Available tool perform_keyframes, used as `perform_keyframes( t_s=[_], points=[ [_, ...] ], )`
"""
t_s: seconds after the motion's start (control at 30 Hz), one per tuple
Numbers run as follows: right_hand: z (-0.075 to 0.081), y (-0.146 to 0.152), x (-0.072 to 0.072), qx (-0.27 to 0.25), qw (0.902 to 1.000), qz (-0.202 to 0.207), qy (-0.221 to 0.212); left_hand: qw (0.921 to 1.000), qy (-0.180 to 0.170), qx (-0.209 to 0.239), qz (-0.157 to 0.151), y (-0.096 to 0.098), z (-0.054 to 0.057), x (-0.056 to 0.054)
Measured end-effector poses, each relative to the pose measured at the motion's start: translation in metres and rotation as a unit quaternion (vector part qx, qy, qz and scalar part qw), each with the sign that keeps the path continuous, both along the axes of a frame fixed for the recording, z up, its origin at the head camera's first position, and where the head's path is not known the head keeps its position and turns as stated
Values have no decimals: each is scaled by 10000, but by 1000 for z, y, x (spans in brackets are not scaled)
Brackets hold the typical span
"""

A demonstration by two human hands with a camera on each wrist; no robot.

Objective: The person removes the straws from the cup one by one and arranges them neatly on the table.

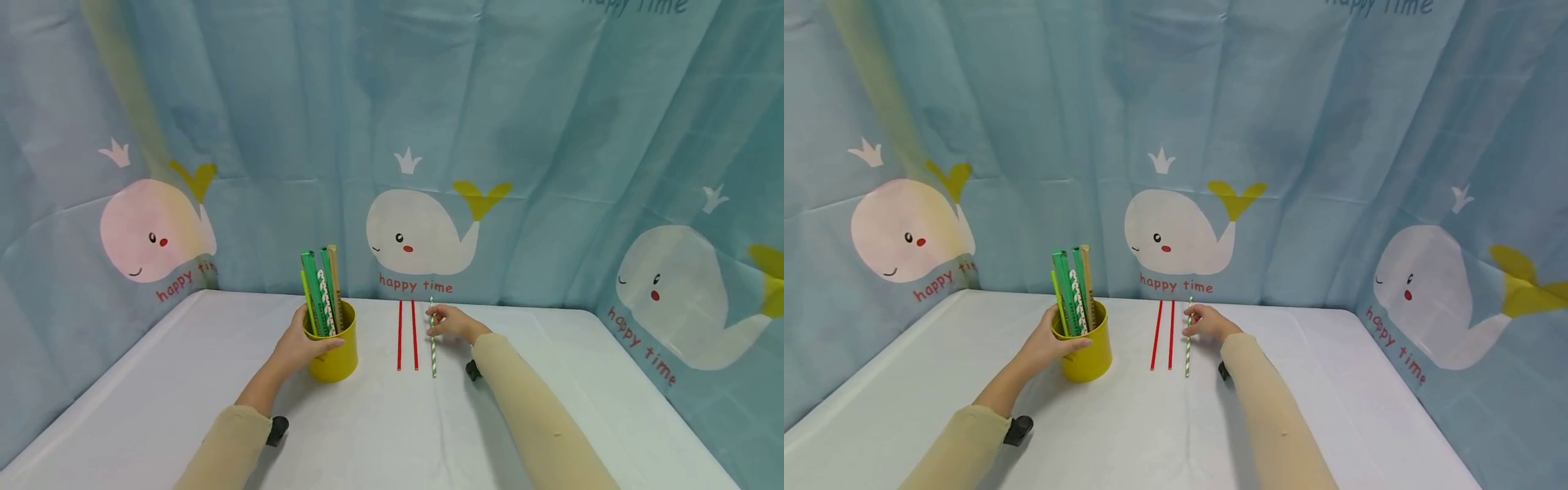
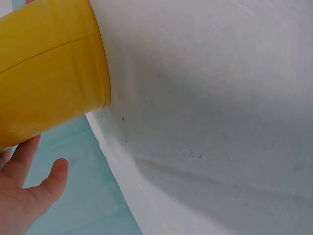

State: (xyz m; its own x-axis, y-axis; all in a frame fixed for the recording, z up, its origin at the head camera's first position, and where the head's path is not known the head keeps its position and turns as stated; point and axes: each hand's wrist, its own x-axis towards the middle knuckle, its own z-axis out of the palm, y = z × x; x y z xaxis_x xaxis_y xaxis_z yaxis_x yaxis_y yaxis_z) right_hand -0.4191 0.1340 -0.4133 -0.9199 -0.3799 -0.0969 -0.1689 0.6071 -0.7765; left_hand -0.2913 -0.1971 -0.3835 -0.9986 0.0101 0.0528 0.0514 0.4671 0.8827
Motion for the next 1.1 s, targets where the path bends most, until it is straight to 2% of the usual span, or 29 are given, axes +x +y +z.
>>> perform_keyframes(
  t_s=[0.3,0.57,0.77,1.0,1.1],
  points=[
    [0,-2,-1,599,9981,-118,-124,9999,-120,55,67,1,-2,-2],
    [14,12,16,1645,9850,385,-346,9998,-160,-42,79,0,-2,-1],
    [16,9,23,1869,9799,609,-339,9997,-197,-54,123,-4,-1,-1],
    [12,3,25,1956,9795,238,-418,9998,-194,-27,41,-2,-1,-2],
    [12,1,26,2009,9785,211,-412,9998,-199,-68,45,-1,-1,-1]
  ],
)
